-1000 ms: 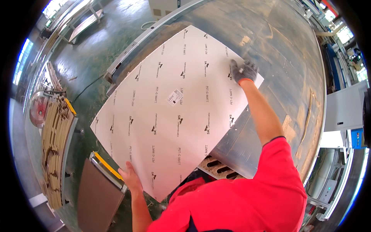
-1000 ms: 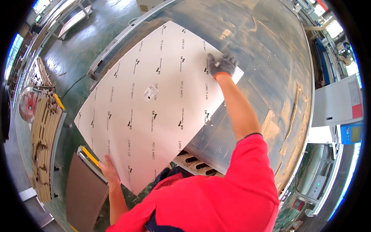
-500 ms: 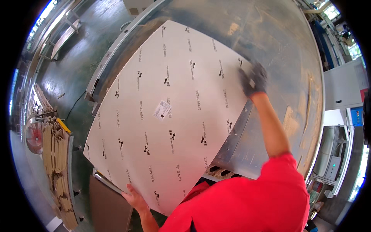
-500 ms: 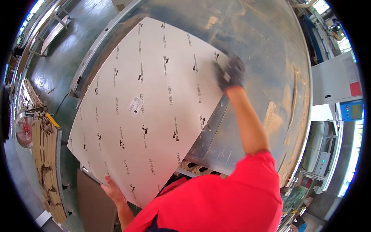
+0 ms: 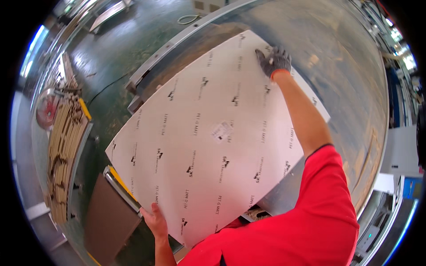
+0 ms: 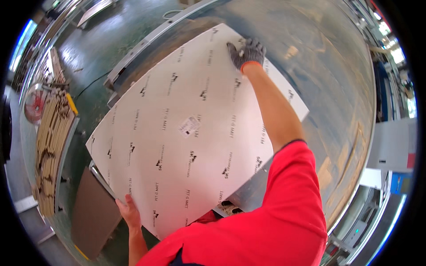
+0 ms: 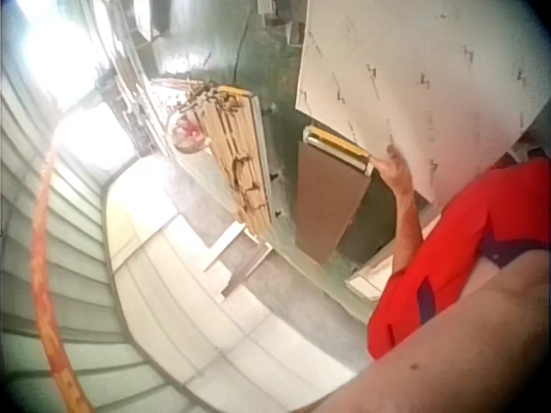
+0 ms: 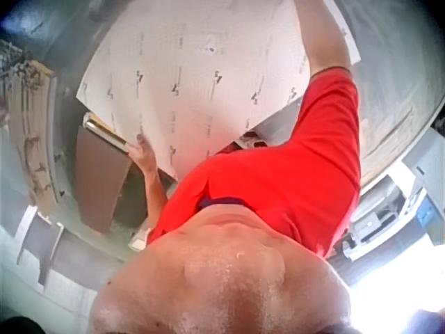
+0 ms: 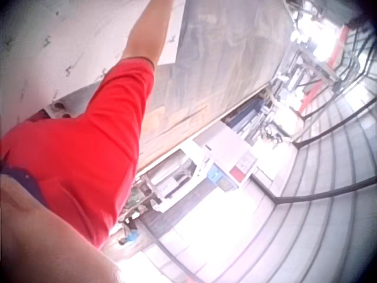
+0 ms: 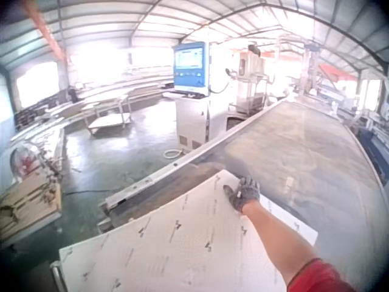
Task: The person repeatedly picks up large white panels from a conveyor table, wipes them with a cloth, and stacks them on a nearby table. The person also moves a smaller panel to a separate pile and continues the cycle of wiping and stacking.
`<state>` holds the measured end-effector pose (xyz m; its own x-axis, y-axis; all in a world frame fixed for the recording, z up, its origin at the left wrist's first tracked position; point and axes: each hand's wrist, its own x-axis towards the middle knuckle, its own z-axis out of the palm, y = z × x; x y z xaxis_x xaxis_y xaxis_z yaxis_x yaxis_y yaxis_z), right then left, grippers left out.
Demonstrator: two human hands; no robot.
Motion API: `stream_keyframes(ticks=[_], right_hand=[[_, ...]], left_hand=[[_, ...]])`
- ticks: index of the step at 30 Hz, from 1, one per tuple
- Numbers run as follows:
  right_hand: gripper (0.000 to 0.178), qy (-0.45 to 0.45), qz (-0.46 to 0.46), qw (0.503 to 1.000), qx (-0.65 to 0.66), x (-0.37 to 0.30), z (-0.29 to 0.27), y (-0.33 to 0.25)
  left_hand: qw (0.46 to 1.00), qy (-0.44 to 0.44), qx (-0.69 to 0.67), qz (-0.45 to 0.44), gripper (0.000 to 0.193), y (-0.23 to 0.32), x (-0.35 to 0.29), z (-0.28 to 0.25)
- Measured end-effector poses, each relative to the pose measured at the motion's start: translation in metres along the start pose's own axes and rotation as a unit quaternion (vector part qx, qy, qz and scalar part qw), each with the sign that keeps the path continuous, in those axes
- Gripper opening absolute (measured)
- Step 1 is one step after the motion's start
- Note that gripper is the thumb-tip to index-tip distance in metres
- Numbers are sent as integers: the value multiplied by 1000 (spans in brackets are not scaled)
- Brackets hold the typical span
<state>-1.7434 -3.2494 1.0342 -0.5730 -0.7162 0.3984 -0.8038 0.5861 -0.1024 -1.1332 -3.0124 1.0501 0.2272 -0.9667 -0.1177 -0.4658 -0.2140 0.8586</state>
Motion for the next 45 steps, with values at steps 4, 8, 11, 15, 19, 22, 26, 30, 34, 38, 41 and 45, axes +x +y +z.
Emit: stream_keyframes(ticks=[4,8,11,15,19,22,26,30,34,38,41,45], right_hand=[[87,-43,-90,995,3,67,34,-52],[79,-78,-166,983,6,87,48,-59],[59,-38,-265,963,29,78,43,-67],[51,-50,-374,926,12,24,6,-127],[82,-214,-413,874,140,-102,-37,-248],[87,-94,-475,836,258,-184,-54,-321],[62,-137,-468,803,343,-165,-38,-321],[54,28,-406,884,230,-124,-28,-270],[61,1,-359,929,96,-158,-51,-307],[53,-179,-532,749,352,-309,-106,-444],[55,-122,-622,601,488,-441,-165,-525],[60,-240,-581,495,599,-454,-177,-522]], left_hand=[[1000,-7,-18,-23,60,-1,3,-2],[999,-6,18,-41,57,2,3,-3],[997,-26,16,-76,55,7,3,-5],[996,-17,15,-81,55,10,3,-6],[997,-12,13,-71,55,8,3,-3],[1000,18,-13,-19,50,10,3,1],[999,24,27,-16,50,16,2,-1],[998,20,14,-61,55,15,1,-10],[996,-1,-14,-83,58,10,1,-16],[995,-16,-37,-95,59,0,0,-16],[997,-2,5,-76,61,-9,2,-15],[996,-53,26,-60,53,-20,-3,-20]])
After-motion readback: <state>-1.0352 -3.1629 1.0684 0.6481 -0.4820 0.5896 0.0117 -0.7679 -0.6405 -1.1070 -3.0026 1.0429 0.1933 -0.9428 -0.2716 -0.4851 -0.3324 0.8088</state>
